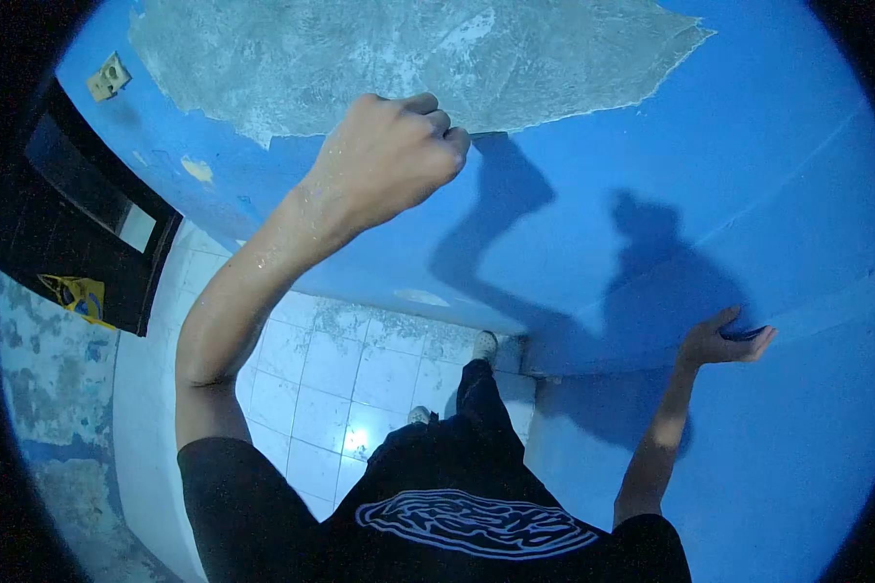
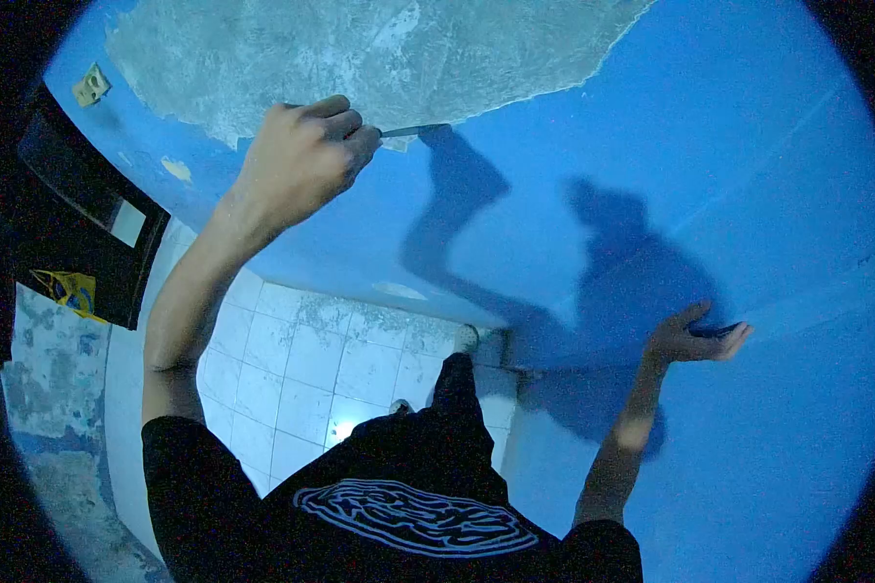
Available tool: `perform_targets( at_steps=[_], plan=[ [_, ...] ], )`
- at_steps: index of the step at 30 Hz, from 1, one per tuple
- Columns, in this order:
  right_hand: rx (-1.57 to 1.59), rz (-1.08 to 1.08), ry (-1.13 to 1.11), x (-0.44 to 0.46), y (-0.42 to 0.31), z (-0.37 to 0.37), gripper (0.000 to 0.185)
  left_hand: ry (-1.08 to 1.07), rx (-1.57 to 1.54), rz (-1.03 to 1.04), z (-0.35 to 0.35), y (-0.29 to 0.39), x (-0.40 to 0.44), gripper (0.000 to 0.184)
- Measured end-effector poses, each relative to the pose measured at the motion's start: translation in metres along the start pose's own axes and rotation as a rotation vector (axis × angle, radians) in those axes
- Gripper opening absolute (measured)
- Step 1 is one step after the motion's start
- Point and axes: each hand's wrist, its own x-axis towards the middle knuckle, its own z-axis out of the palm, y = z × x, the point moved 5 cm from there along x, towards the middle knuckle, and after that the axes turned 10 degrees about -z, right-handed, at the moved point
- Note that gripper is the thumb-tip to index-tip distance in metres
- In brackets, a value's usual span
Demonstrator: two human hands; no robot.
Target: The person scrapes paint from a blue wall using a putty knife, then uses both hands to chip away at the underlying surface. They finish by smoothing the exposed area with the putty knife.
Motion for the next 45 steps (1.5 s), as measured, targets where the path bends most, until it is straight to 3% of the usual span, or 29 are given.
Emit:
perform_targets(
  at_steps=[5,9,13,17,21,24,25,26,27,28,29,31,34,36,40,43,45],
  plan=[
    [0.004,0.014,0.021,-0.002,0.004,0.004,0.059,0.059,-0.012,-0.039,0.002,-0.006,-0.01,0.008],
    [0.046,0.017,0.029,0.001,-0.003,-0.002,0.06,-0.07,-0.028,0.002,0.007,-0.006,-0.009,0.007],
    [-0.028,0.024,-0.007,0.0,0.0,0.0,0.061,0.005,-0.022,-0.039,-0.004,-0.004,-0.01,0.007],
    [0.019,-0.026,0.02,0.005,-0.005,-0.003,0.059,-0.068,-0.058,0.099,0.023,0.007,-0.031,0.011],
    [0.073,0.01,-0.052,-0.007,-0.012,-0.016,0.055,-0.259,-0.401,-0.246,0.08,0.023,-0.122,0.016],
    [0.203,0.192,-0.179,-0.057,-0.048,-0.051,0.048,-0.509,-0.785,-0.855,0.164,0.083,-0.251,0.034],
    [0.36,0.14,-0.379,-0.083,-0.073,-0.054,0.043,-0.469,-0.9,-1.023,0.185,0.11,-0.295,0.036],
    [0.514,0.087,-0.579,-0.107,-0.103,-0.061,0.037,-0.792,-0.986,-1.16,0.181,0.137,-0.312,0.033],
    [0.675,0.161,-0.792,-0.128,-0.133,-0.071,0.035,-0.733,-1.35,-1.223,0.203,0.17,-0.354,0.027],
    [0.837,0.237,-1.01,-0.147,-0.168,-0.085,0.034,-0.794,-1.412,-1.299,0.179,0.181,-0.351,0.024],
    [1.035,0.148,-0.962,-0.151,-0.203,-0.1,0.031,-0.853,-1.472,-1.379,0.152,0.191,-0.341,0.022],
    [1.204,0.044,-1.133,-0.15,-0.259,-0.126,0.031,-0.654,-1.621,-1.378,0.138,0.203,-0.343,0.013],
    [1.393,-0.003,-1.121,-0.137,-0.311,-0.148,0.034,-0.637,-1.529,-1.374,0.126,0.195,-0.342,0.018],
    [1.555,-0.246,-1.164,-0.132,-0.338,-0.16,0.044,-0.593,-1.431,-1.315,0.114,0.18,-0.332,0.019],
    [1.609,-0.354,-1.26,-0.142,-0.355,-0.152,0.043,-0.379,-1.41,-1.26,0.099,0.151,-0.308,0.015],
    [1.544,-0.355,-1.214,-0.136,-0.345,-0.13,0.049,-0.444,-1.354,-1.3,0.091,0.13,-0.289,0.012],
    [1.552,-0.349,-1.144,-0.135,-0.342,-0.118,0.043,-0.438,-1.338,-1.317,0.097,0.126,-0.281,0.011]
  ],
)
